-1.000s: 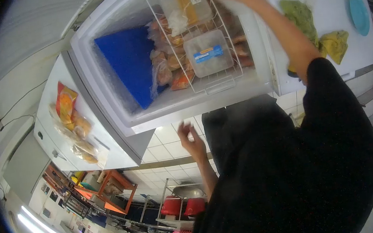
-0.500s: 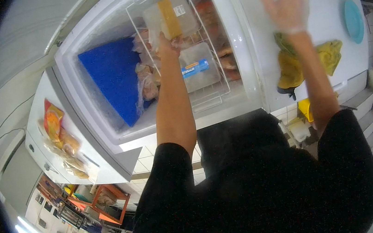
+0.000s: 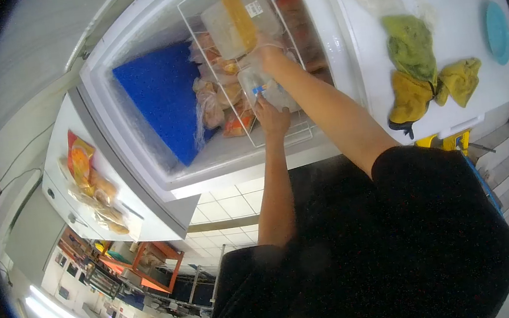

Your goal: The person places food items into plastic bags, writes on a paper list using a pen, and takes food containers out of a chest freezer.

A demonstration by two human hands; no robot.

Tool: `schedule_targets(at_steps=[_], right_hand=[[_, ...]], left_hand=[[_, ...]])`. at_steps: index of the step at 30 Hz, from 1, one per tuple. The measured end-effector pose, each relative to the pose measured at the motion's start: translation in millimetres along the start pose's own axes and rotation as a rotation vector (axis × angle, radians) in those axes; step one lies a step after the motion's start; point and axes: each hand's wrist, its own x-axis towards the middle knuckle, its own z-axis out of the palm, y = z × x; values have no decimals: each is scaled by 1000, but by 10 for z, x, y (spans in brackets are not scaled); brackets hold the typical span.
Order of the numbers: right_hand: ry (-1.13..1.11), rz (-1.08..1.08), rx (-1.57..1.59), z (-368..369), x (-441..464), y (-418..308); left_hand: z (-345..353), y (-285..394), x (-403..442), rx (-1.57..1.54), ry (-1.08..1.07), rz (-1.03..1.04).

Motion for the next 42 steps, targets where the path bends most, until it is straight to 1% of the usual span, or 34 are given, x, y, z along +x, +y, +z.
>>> schedule_targets(at_steps=[1, 3, 5, 6, 7, 8, 9, 10, 11, 13, 15, 16, 18, 19, 21, 22, 24, 29, 32, 34, 35, 36, 37, 38, 39, 40, 41, 42], right_hand=[[19, -62, 51, 55, 38, 38], [7, -204, 159, 113, 118, 127], [-73, -349, 273, 86, 215, 272], [-149, -493, 407, 64, 257, 315], [-166, -495, 398, 42, 109, 237], [-185, -394, 385, -17, -145, 100], [-201, -294, 371, -77, -298, -1], [-216, -296, 361, -220, -237, 32], [-346, -463, 101, -431, -90, 145], [-486, -637, -165, -499, -287, 60], [-533, -131, 276, -555, -1097, -318], [-545, -138, 274, -596, -1226, -335], [-665, -137, 271, -699, -1416, -397], [-676, -151, 274, -743, -1494, -418], [-861, -63, 292, -813, -1651, -437], [-872, -72, 292, -826, -1789, -460], [-975, -16, 308, -856, -2065, -522], [-1028, -38, 271, -935, -2556, -544], [-1074, -48, 239, -1015, -2889, -608], [-1111, -54, 232, -1069, -3004, -630], [-1156, -12, 224, -1110, -2994, -648], [-1201, 30, 214, -1163, -2986, -659], [-1213, 22, 206, -1249, -2954, -667], [-1324, 1, 171, -1336, -2909, -685], [-1437, -18, 131, -1350, -2922, -701], [-1452, -21, 118, -1338, -3067, -731], [-1289, -164, -123, -1346, -3286, -789], [-1106, -305, -352, -1354, -3448, -827]], left_hand=[[-60, 51, -54, 44, 21, 65], [-169, 110, -109, 7, 15, 72], [-279, 157, -169, -35, 21, 77], [-350, 170, -203, -75, 11, 97], [-419, 180, -225, -114, 3, 122], [-477, 184, -249, -121, 19, 116], [-535, 185, -285, -200, 49, 135], [-602, 189, -331, -278, 80, 154], [-699, 214, -375, -280, 95, 150], [-889, 271, -454, -306, 139, 148], [-970, 232, -517, -339, 179, 164], [-995, 209, -567, -371, 197, 176], [-1046, 172, -652, -383, 226, 191], [-1084, 170, -687, -394, 242, 197], [-1150, 174, -767, -388, 251, 211], [-1182, 170, -816, -381, 249, 212], [-1240, 164, -915, -379, 266, 214], [-1367, 9, -1178, -397, 273, 266], [-1488, -58, -1375, -379, 319, 246], [-1719, -16, -1524, -608, 222, 76], [-1883, 66, -1591, -609, 233, 83], [-2051, 149, -1649, -800, 239, 74], [-2246, 249, -1703, -993, 244, 67], [-2451, 341, -1753, -1161, 188, 116], [-2633, 385, -1792, -1168, 204, 129], [-2802, 397, -1848, -1402, 83, 175], [-2968, 398, -1920, -1628, -49, 224], [-3110, 409, -2004, -1545, -32, 164]])
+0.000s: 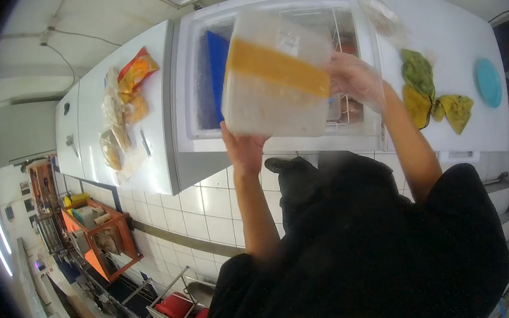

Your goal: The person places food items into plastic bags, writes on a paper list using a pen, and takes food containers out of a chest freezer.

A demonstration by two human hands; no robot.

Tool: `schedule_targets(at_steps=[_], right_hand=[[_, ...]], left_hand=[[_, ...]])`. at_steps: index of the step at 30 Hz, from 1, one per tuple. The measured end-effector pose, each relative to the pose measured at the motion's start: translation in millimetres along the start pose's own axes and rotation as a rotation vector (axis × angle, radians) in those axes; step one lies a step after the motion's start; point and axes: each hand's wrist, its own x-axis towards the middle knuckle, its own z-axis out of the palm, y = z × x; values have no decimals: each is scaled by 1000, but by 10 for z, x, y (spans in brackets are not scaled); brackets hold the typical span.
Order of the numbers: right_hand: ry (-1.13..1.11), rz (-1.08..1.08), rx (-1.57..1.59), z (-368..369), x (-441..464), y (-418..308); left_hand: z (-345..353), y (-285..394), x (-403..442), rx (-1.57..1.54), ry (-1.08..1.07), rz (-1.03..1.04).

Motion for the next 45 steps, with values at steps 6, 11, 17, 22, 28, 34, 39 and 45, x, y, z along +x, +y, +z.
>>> schedule_targets(at_steps=[6, 11, 17, 22, 28, 34, 39, 45], right_hand=[[38, 84, -658, 45, -202, 59], [175, 153, -613, -100, -525, 584], [307, -84, -993, -518, -700, 1124], [488, 44, -1128, -483, -794, 1499], [634, 42, -1155, -305, -787, 1746], [684, 3, -1191, -74, -624, 1770], [703, 42, -1203, 188, -513, 1709], [581, 67, -979, 203, -455, 1696]], left_hand=[[-270, -69, -403, 173, -104, 41], [-392, -563, -666, 175, -3, -152], [-490, -1174, -682, 287, -59, -201], [-627, -1348, -622, 382, -126, -240], [-918, -1429, -535, 460, -187, -242], [-1172, -1356, -407, 553, -170, -261], [-1293, -1241, -353, 537, -138, -335], [-1457, -1280, -302, 458, -110, -401]])
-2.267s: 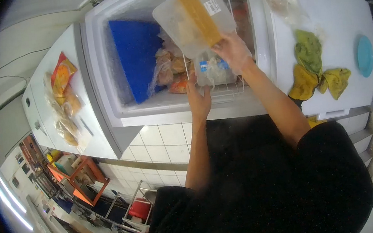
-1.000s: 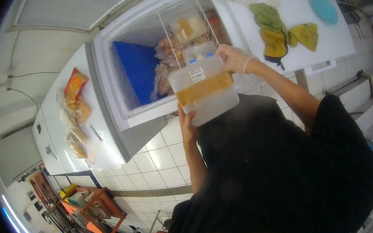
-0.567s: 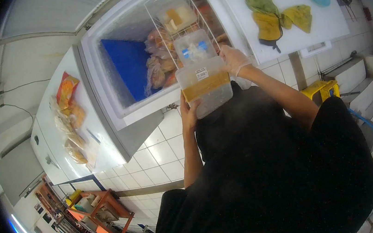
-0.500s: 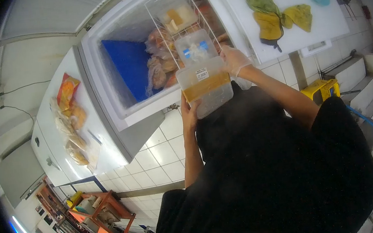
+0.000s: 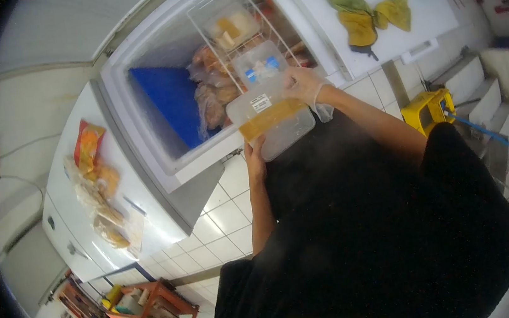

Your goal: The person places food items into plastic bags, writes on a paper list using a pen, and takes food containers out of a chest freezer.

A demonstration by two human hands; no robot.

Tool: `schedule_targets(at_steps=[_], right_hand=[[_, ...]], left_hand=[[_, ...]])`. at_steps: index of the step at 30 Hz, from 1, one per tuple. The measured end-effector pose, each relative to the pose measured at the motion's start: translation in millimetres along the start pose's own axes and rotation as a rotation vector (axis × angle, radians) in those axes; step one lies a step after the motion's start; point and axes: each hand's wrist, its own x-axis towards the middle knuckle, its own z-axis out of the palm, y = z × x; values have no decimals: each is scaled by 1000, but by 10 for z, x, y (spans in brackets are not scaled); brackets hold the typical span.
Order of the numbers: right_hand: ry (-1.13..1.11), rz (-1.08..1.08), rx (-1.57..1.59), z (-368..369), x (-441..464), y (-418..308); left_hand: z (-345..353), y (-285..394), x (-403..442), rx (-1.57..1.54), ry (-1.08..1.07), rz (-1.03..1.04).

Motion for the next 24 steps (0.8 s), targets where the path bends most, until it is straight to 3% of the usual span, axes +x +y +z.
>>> schedule_targets(at_steps=[4, 5, 7, 11, 13, 14, 16, 19, 20, 22, 24], right_hand=[[-127, -147, 368, -102, -100, 0], [-133, -137, 370, -143, -116, 42], [-339, -84, 149, -237, -74, 145], [-364, -30, 269, -298, -78, 284], [-484, 35, 294, -324, -27, 417], [-502, 37, 299, -310, -16, 460], [-485, 110, 374, -278, -40, 537], [-582, 87, 373, -384, -85, 446], [-588, 96, 379, -354, -118, 504], [-644, -191, 311, -305, -186, 583], [-694, -196, 462, -299, -287, 628]], left_hand=[[33, -3, 31, -131, -2, -141], [29, -30, 37, -133, 2, -152], [34, -97, 104, -504, -87, -198], [195, 102, 186, -486, 77, -298], [183, 97, 212, -687, -90, -437], [182, 43, 250, -691, -73, -440], [159, -115, 320, -349, -85, -323], [-145, -517, 486, -307, -152, -346], [-38, -317, 449, -307, -148, -357], [131, 54, 428, -24, -212, -333], [124, 2, 455, -70, -177, -388]])
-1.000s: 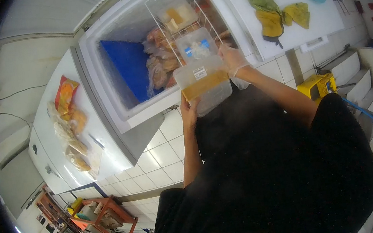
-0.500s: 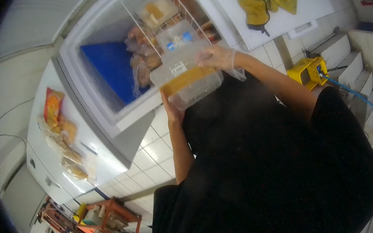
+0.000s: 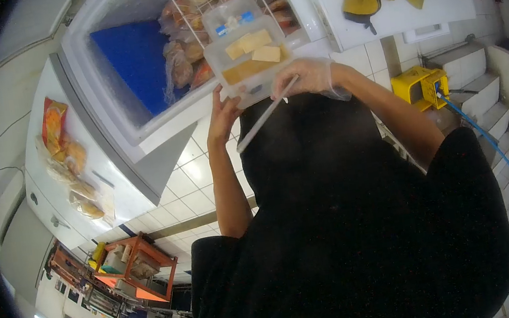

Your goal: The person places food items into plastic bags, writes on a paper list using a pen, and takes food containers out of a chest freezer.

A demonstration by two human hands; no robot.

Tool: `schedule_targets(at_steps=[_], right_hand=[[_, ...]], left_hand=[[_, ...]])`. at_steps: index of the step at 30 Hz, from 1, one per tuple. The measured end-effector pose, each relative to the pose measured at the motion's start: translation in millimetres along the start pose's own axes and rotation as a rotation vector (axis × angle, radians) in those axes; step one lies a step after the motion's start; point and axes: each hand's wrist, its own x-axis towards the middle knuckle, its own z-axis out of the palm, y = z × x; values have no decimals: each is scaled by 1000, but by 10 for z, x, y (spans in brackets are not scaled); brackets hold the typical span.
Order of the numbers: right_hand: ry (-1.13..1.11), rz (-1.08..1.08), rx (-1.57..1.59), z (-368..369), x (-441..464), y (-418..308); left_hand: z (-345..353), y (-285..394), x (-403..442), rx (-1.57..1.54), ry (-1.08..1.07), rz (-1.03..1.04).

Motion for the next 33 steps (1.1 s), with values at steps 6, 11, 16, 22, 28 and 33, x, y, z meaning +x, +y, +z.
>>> schedule_targets(at_steps=[6, 11, 16, 22, 28, 33], right_hand=[[177, 59, 58, -63, -348, -41], [621, 248, 450, -198, -282, 54], [789, 94, -118, -390, 210, 341], [684, 110, -273, -544, 426, 759], [524, 163, -157, -484, 469, 708], [388, 137, 212, -397, 587, 457]], left_hand=[[48, -68, -49, -22, 14, 76], [0, -130, -42, -45, -21, 91], [8, -152, -68, 1, 3, 100], [133, -156, -166, -43, 28, 102], [227, -220, -294, -52, 53, 130], [305, -173, -473, -169, 137, 196]])
